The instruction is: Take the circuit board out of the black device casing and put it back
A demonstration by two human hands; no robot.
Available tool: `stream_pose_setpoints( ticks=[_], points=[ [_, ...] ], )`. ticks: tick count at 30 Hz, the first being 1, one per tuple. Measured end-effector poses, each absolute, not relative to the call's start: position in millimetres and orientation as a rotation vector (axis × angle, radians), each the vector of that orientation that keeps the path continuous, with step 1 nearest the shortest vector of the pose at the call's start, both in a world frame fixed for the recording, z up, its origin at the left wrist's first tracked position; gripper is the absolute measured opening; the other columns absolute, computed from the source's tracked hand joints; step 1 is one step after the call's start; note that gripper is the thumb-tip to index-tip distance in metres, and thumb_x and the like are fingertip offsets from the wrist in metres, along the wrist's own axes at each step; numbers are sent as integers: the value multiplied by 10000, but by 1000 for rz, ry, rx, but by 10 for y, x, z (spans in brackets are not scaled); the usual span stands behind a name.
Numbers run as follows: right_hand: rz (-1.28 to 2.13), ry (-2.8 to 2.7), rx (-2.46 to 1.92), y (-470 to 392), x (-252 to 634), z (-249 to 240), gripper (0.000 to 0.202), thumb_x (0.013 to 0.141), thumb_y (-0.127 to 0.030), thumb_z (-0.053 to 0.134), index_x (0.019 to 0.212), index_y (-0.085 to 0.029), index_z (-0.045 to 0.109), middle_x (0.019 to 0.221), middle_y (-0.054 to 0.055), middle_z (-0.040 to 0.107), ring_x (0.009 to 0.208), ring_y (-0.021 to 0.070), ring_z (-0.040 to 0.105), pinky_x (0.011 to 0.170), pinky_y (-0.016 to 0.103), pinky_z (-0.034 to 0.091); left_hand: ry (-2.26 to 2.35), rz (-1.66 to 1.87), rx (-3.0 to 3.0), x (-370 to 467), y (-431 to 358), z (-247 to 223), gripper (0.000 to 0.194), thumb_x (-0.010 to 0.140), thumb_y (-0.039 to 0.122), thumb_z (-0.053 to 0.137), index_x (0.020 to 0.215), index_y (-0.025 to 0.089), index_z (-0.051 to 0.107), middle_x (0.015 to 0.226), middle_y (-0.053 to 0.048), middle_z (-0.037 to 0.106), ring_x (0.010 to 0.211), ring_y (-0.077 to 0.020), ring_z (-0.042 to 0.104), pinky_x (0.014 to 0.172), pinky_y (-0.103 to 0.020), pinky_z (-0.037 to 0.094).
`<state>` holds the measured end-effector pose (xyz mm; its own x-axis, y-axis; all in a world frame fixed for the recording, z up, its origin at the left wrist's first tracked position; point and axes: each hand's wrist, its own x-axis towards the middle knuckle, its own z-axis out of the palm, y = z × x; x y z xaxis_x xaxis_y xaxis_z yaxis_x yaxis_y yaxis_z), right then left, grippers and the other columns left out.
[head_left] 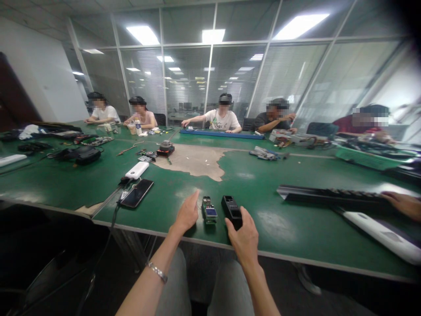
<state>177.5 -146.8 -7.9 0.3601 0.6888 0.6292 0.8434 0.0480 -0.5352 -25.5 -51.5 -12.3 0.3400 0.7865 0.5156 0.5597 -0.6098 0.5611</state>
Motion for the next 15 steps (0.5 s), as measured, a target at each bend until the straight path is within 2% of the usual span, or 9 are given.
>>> stream_pose_setpoints(
  ticks=[4,15],
  points=[
    [-223,-1367,-1677,-1509,1755,-80,739,825,-506,544,1396,-72,370,1352,210,486,1233,300,459,1029,454,367,1205,1155,2311,-254,-525,-109,568,864,91,346,1431,118,340,1436,-126,440,1330,-212,408,1133,-430,328],
    [-204,-1352,-1716,-1528,1737,-81,706,858,-530,478,1398,-86,384,1301,208,538,1174,306,514,965,464,410,1200,1189,2290,-250,-536,-96,578,859,93,348,1436,137,336,1433,-119,444,1336,-215,401,1131,-442,332]
  ],
)
